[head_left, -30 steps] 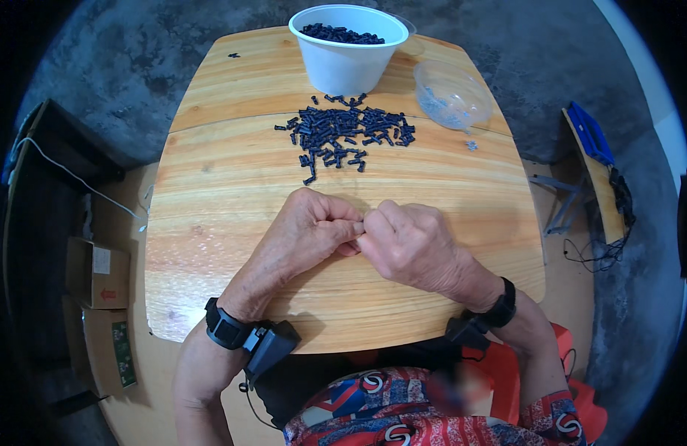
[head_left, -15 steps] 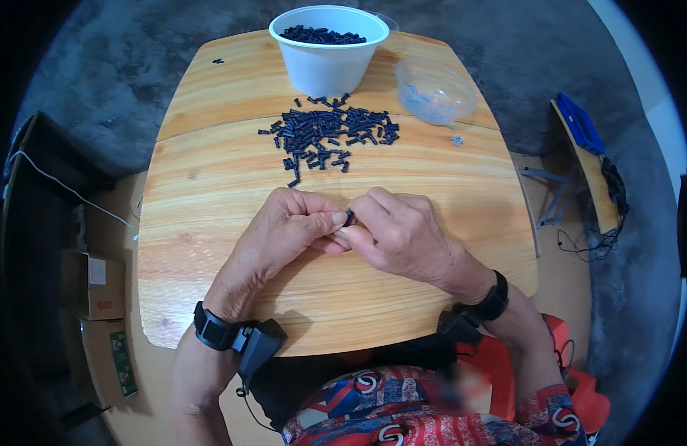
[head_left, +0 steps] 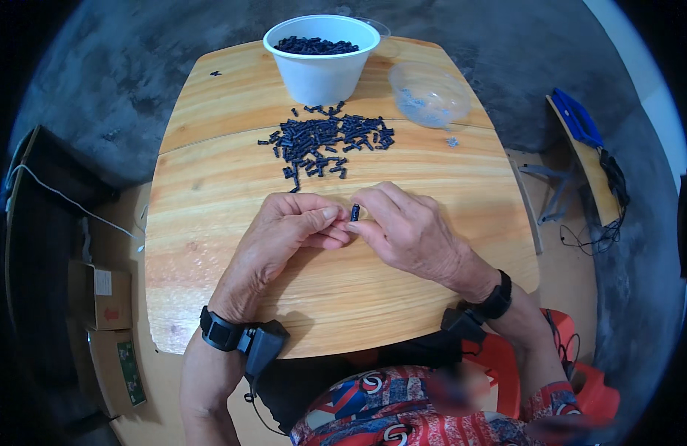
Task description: Manually inserting metal pins into L-shaped plastic connectors for assembly.
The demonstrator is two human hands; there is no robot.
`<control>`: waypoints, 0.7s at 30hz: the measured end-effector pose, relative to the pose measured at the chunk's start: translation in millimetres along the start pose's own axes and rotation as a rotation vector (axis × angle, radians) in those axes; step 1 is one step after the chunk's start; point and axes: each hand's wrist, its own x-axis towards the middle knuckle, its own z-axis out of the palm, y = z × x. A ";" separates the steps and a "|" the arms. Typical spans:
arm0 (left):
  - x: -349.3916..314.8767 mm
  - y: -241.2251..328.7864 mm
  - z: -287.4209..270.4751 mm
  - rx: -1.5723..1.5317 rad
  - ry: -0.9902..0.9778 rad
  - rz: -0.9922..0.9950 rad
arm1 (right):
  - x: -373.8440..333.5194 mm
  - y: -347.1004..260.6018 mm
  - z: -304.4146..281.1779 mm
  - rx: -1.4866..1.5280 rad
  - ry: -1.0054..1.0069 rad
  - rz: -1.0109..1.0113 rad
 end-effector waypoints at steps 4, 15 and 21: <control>-1.0 2.4 3.7 0.070 0.112 0.090 | -4.6 2.3 -13.0 -0.013 -0.029 0.056; 0.1 3.4 -22.7 0.179 0.477 0.427 | -56.9 67.5 -104.7 -0.256 0.134 0.394; 8.5 -1.3 -34.0 0.188 0.565 0.520 | -141.3 169.5 -175.8 -0.464 0.232 0.850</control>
